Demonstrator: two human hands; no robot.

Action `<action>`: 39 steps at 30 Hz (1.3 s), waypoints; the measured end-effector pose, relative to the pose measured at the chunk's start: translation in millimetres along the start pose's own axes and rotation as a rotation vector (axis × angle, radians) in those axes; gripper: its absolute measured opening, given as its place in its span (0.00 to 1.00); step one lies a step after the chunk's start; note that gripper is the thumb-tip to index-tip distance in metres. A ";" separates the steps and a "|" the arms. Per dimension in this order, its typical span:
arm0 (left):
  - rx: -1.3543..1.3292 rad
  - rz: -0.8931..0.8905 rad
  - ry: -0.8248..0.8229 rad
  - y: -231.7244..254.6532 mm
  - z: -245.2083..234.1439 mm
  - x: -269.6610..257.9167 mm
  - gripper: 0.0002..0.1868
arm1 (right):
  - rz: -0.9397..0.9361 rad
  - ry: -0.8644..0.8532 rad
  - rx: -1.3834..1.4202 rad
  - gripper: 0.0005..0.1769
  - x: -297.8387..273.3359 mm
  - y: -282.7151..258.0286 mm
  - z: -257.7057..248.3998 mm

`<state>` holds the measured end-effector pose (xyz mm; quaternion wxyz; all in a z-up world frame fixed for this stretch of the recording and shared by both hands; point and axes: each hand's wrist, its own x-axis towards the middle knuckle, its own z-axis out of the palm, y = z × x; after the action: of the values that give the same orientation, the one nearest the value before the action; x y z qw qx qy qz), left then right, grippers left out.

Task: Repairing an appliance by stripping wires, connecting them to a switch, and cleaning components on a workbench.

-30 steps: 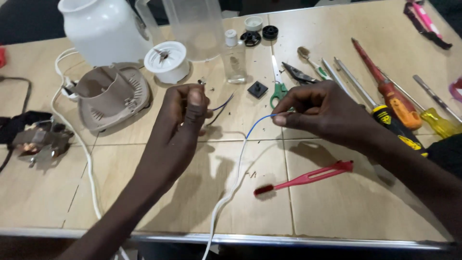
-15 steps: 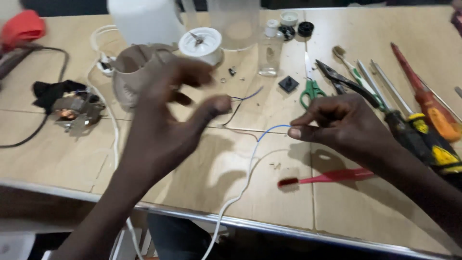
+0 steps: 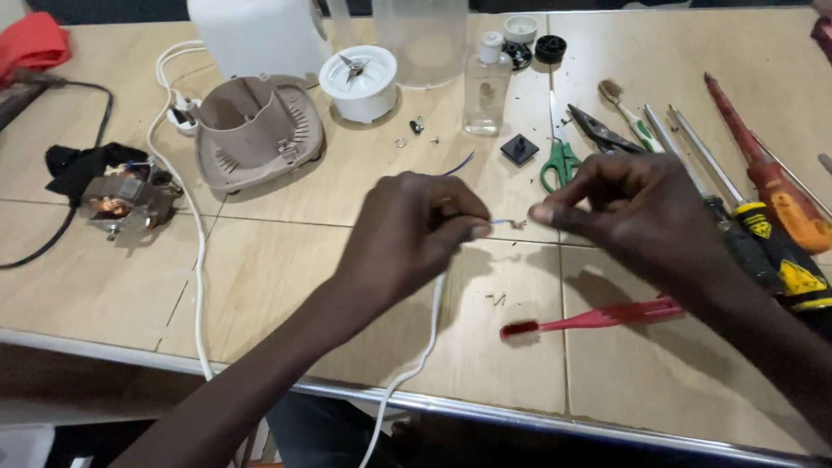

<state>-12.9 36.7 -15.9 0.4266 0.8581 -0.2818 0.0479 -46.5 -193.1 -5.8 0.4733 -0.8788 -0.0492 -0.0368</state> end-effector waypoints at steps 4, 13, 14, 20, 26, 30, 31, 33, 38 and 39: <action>-0.044 -0.210 -0.035 5.3 -14.6 -3.8 0.03 | 0.252 -0.022 -0.116 0.10 8.7 -9.7 -12.0; -0.114 -0.189 -0.006 0.9 -26.1 -13.0 0.05 | -0.128 -0.222 -0.648 0.10 7.3 25.4 2.7; -0.138 -0.174 0.003 0.2 -27.7 -13.1 0.05 | -0.159 -0.212 -0.684 0.11 7.6 26.5 2.3; -0.252 -0.117 0.005 -3.8 -32.7 -13.1 0.06 | -0.341 -0.059 -0.629 0.15 4.8 19.2 -1.5; -0.386 -0.076 -0.014 -0.9 -44.1 -17.5 0.06 | -0.536 -0.060 -0.295 0.15 6.9 -36.7 13.0; -0.349 -0.088 0.060 7.4 -52.1 -22.6 0.16 | -0.602 -0.091 -0.223 0.05 11.2 -44.8 25.2; -0.348 -0.090 0.064 7.7 -58.2 -26.2 0.16 | -0.605 -0.094 -0.223 0.05 8.9 -44.0 24.3; -0.107 -0.023 0.234 8.8 -66.1 -32.2 0.27 | -0.439 -0.065 -0.182 0.06 1.8 -40.0 19.7; -0.472 -0.338 0.025 -19.1 -55.8 -63.1 0.48 | -0.290 0.013 -0.191 0.06 2.9 -24.5 13.2; -0.621 -0.443 -0.120 -27.2 -48.1 -71.9 0.47 | -0.295 0.015 -0.208 0.08 3.1 -21.9 13.3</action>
<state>-51.2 118.0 -27.9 0.6488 0.7295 -0.1154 -0.1833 -45.8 -169.9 5.4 0.3697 -0.9059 -0.1700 -0.1172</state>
